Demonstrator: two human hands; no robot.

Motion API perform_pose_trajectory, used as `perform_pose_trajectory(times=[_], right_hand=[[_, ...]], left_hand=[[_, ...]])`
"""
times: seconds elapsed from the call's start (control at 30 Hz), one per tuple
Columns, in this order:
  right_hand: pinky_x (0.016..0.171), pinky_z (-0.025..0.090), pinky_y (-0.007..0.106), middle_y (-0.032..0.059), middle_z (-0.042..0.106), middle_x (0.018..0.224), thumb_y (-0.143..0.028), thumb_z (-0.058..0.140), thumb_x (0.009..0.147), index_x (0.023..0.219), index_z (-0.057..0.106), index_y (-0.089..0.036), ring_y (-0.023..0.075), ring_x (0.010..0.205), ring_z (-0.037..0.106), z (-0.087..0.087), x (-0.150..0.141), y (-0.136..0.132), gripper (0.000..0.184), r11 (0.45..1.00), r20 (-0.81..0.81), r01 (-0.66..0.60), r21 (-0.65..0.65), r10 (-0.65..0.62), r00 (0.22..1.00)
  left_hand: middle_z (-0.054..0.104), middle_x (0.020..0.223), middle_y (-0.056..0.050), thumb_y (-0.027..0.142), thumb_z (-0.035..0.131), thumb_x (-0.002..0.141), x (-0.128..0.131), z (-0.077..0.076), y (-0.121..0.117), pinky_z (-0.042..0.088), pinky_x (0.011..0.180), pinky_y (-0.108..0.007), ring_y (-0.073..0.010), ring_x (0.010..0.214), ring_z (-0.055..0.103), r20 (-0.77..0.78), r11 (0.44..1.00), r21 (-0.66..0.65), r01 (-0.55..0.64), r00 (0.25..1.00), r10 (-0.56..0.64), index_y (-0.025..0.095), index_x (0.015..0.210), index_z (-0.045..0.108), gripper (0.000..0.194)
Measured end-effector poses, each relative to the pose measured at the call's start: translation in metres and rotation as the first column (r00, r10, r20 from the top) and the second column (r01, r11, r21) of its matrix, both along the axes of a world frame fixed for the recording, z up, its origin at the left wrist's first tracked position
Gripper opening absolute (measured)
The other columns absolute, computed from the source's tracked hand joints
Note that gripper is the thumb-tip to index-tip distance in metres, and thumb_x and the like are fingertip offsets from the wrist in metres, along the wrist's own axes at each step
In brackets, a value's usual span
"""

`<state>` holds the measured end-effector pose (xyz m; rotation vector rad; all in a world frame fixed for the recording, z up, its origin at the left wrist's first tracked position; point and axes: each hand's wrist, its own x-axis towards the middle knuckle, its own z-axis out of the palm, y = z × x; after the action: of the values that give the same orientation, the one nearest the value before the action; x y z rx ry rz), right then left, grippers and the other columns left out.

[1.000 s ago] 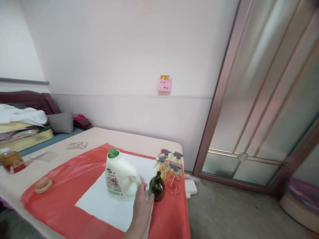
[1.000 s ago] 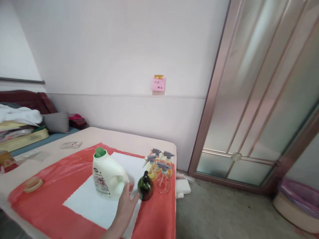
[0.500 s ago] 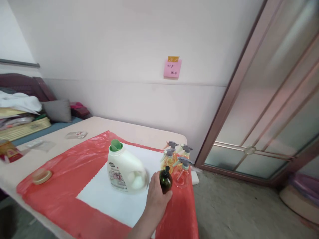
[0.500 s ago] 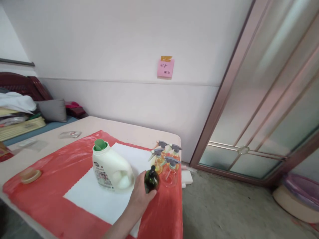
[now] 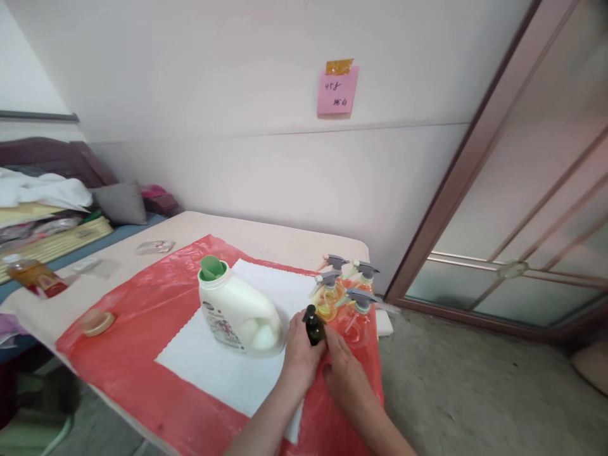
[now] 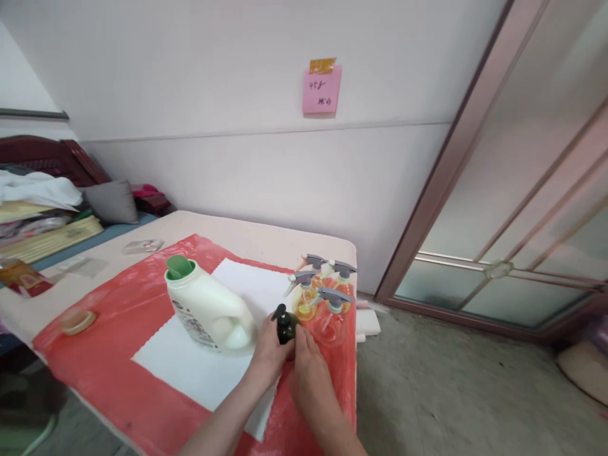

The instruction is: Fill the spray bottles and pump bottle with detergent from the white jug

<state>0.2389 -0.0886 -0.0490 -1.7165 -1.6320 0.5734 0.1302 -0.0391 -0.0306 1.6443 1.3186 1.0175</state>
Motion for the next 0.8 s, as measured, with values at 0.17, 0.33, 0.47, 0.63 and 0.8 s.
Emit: perform_pose_trajectory(times=[0.17,0.33,0.47,0.63,0.8], right_hand=[[0.108,0.04,0.047,0.0091,0.059,0.132,-0.008,0.039,0.062,0.129,0.053,-0.019,0.0228,0.125,0.053,0.006,0.005,-0.006,0.07,0.999,-0.223,-0.002,0.054,0.014,0.975],[0.1,0.047,0.04,0.0041,0.068,0.117,-0.013,0.04,0.059,0.115,0.06,-0.023,0.0199,0.111,0.062,0.008,0.007,-0.002,0.06,0.997,-0.449,-0.025,0.072,0.055,0.892],[0.099,0.047,0.041,0.0057,0.07,0.108,-0.02,0.041,0.056,0.099,0.063,-0.021,0.0222,0.105,0.064,0.007,0.005,0.001,0.048,0.999,-0.588,0.009,0.042,0.017,0.808],[0.096,0.047,0.044,0.0046,0.072,0.094,-0.024,0.055,0.056,0.085,0.066,-0.022,0.0269,0.098,0.064,0.015,0.01,-0.002,0.031,0.998,-0.685,0.033,-0.053,-0.06,0.726],[0.1,0.041,0.047,0.0083,0.065,0.117,-0.054,0.063,0.072,0.101,0.064,-0.022,0.0296,0.119,0.053,0.042,0.013,-0.012,0.043,0.964,-0.765,0.047,-0.263,-0.238,0.598]], left_hand=[[0.062,0.102,-0.01,0.013,0.062,0.061,-0.001,0.001,0.003,0.042,0.091,-0.039,-0.0287,0.105,0.054,-0.174,0.997,0.077,-0.015,0.984,0.028,0.019,0.094,0.06,0.034],[0.062,0.096,-0.009,0.014,0.064,0.062,-0.004,0.002,-0.005,0.043,0.088,-0.038,-0.0271,0.097,0.056,-0.216,0.986,0.148,-0.077,0.97,0.108,0.019,0.092,0.058,0.031],[0.061,0.097,-0.009,0.019,0.066,0.066,-0.011,-0.001,-0.014,0.043,0.089,-0.038,-0.0259,0.097,0.056,-0.157,0.987,0.137,-0.08,0.982,0.102,0.018,0.096,0.061,0.03],[0.065,0.093,-0.007,0.03,0.06,0.079,-0.019,0.006,-0.026,0.043,0.088,-0.038,-0.0237,0.092,0.059,0.034,0.995,0.087,-0.049,0.998,0.046,0.018,0.093,0.065,0.019],[0.071,0.094,-0.007,0.035,0.064,0.079,-0.03,0.032,-0.035,0.046,0.084,-0.035,-0.0239,0.089,0.062,0.237,0.999,-0.027,0.04,0.971,-0.033,0.016,0.105,0.067,0.032]])
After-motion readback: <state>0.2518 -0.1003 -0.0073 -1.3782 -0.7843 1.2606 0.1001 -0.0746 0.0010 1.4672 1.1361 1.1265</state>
